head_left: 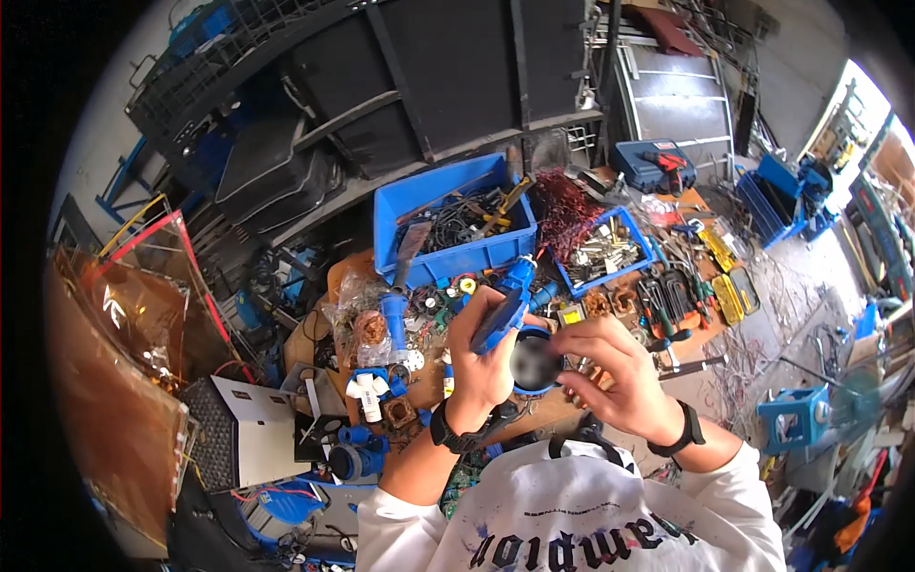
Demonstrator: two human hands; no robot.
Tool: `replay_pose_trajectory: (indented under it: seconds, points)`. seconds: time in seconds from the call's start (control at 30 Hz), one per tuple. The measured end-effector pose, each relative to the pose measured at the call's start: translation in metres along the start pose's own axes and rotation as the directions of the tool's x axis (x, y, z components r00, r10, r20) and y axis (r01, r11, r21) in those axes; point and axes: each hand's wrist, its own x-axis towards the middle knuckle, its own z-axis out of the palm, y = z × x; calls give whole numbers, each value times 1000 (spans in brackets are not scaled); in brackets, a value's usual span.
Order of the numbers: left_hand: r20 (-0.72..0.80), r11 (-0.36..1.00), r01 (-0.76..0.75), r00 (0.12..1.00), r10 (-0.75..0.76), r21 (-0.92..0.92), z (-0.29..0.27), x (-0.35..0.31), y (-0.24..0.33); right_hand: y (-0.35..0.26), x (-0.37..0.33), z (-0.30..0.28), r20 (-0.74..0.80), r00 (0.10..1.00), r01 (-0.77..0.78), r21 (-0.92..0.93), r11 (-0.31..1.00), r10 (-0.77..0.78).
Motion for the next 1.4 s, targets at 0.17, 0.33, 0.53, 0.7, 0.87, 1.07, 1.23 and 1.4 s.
replay_pose_trajectory:
  seconds: [0.17,0.33,0.53,0.7,0.87,1.07,1.23,1.4]
  points:
    - [14,989,-57,998,56,139,1,-3,0,-8,10,2,115,993,46,-164,985,-27]
    - [26,977,14,999,-20,211,-5,-8,-6,-15,18,2,197,980,67,-171,983,-33]
    - [58,980,16,998,-28,200,-6,-11,-4,-15,22,-2,281,959,93,-176,980,-41]
    - [55,982,69,995,-80,176,-2,-14,-8,-10,18,0,277,960,91,-162,983,-43]
    - [44,984,83,995,-91,158,0,-15,-9,-11,14,5,245,969,60,-142,988,-24]
    - [65,988,89,993,-98,126,3,-18,-3,-12,13,4,268,964,32,-102,994,-3]
    - [84,989,64,994,-76,135,-1,-18,-4,-13,10,9,240,971,28,-127,991,3]
    - [93,985,68,992,-84,159,-4,-20,-14,-9,6,20,202,979,41,-104,994,-19]
